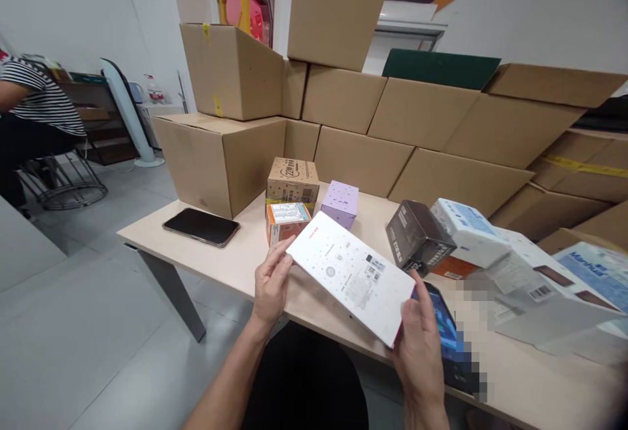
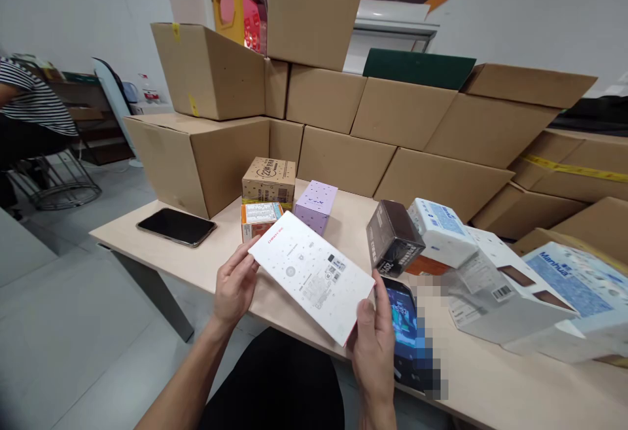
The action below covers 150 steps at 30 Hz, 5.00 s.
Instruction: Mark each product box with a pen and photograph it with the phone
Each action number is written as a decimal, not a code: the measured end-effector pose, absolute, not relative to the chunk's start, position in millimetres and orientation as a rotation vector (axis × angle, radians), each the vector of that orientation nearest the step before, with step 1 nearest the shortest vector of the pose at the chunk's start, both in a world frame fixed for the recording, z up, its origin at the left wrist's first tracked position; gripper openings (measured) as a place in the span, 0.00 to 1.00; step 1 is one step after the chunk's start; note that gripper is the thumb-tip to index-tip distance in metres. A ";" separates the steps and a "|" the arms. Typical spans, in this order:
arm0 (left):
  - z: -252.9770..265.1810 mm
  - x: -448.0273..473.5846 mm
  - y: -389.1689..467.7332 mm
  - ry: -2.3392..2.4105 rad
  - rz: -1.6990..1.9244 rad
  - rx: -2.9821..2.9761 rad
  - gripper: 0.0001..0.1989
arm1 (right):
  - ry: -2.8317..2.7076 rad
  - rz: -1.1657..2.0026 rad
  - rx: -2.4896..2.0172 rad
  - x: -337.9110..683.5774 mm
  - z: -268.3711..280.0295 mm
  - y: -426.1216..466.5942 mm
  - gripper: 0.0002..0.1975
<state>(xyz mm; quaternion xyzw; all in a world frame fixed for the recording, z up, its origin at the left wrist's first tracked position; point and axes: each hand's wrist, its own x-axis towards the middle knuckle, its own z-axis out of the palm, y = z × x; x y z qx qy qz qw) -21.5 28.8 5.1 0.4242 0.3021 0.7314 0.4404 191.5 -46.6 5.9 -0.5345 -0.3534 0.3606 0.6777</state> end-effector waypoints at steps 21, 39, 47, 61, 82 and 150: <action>8.9 -27.7 12.7 0.933 1.830 1.050 0.23 | -1.399 0.526 -1.604 204.8 10.0 -54.5 0.29; 20.9 -84.7 15.5 1.281 1.504 1.135 0.26 | -1.837 0.224 -1.845 191.8 16.0 -46.7 0.27; 10.3 -48.5 19.2 1.395 1.478 1.502 0.23 | -1.841 -0.079 -2.022 200.9 7.7 -49.7 0.14; 1.4 -27.0 18.2 1.499 1.591 1.832 0.16 | -1.941 0.041 -2.246 195.2 29.5 -47.9 0.18; -2.6 20.4 -9.8 1.174 1.947 2.468 0.17 | -0.962 0.210 -1.109 183.4 46.9 -48.7 0.11; -3.2 28.9 -10.6 1.415 1.521 2.647 0.11 | -1.798 -0.407 -1.802 218.9 -2.0 -64.7 0.24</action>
